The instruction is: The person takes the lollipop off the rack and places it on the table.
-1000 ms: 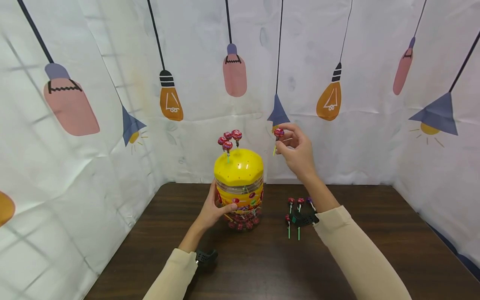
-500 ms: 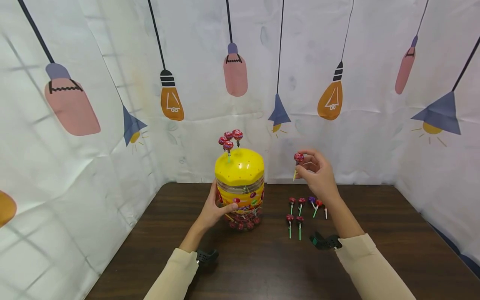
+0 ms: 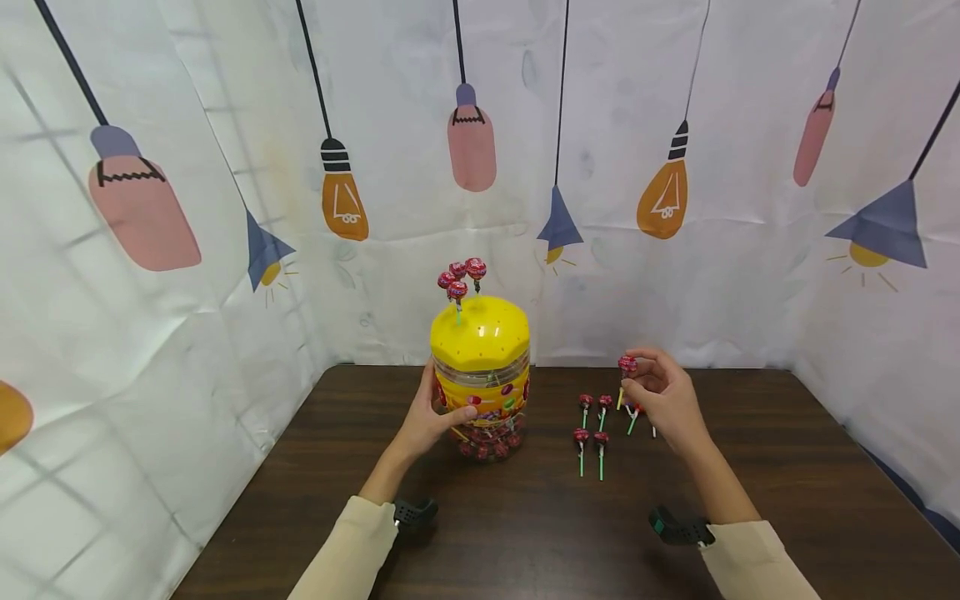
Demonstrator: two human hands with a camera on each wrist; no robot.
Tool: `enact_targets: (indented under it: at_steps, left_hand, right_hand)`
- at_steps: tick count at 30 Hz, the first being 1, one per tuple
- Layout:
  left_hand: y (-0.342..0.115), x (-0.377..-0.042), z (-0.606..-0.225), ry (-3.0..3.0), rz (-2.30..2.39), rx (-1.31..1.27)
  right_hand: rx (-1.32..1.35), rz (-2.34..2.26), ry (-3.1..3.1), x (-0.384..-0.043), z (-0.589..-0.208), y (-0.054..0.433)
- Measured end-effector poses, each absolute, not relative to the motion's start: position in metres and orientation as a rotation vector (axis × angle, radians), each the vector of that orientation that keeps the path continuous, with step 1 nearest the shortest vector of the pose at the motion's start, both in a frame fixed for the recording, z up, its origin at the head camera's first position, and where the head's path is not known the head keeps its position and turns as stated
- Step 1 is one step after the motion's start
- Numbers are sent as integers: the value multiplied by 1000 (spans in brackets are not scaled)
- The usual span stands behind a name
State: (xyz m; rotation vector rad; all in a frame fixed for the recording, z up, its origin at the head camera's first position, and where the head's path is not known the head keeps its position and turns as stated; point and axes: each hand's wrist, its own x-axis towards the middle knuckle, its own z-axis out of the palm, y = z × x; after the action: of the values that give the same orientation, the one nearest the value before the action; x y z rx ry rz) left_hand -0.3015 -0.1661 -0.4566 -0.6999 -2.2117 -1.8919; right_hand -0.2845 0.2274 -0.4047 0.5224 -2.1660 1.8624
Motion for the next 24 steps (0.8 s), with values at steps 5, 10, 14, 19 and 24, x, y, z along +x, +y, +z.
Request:
enact_targets:
  at_steps: [5,10,14,19,24]
  left_hand:
    - [-165,-302,-457,-2198,-1900,-721]
    - [-165,-302,-456,-2193,-1901,-725]
    - [-165,-301,-456,-2206,-1895,-707]
    - [-165,-301,-456,-2206,-1897,-704]
    - [-165,-301,-457,-2197,-1905,-701]
  right_hand:
    - [532,1903,-2145,-282,-422,239]
    - [549,1942,-2115,-278,-436,249]
    - [514,1911,-2168,-276,-446,255]
    - [530,1880,-2251,-276,-457,262]
    - [531,1839,-2349,-278,-466,266]
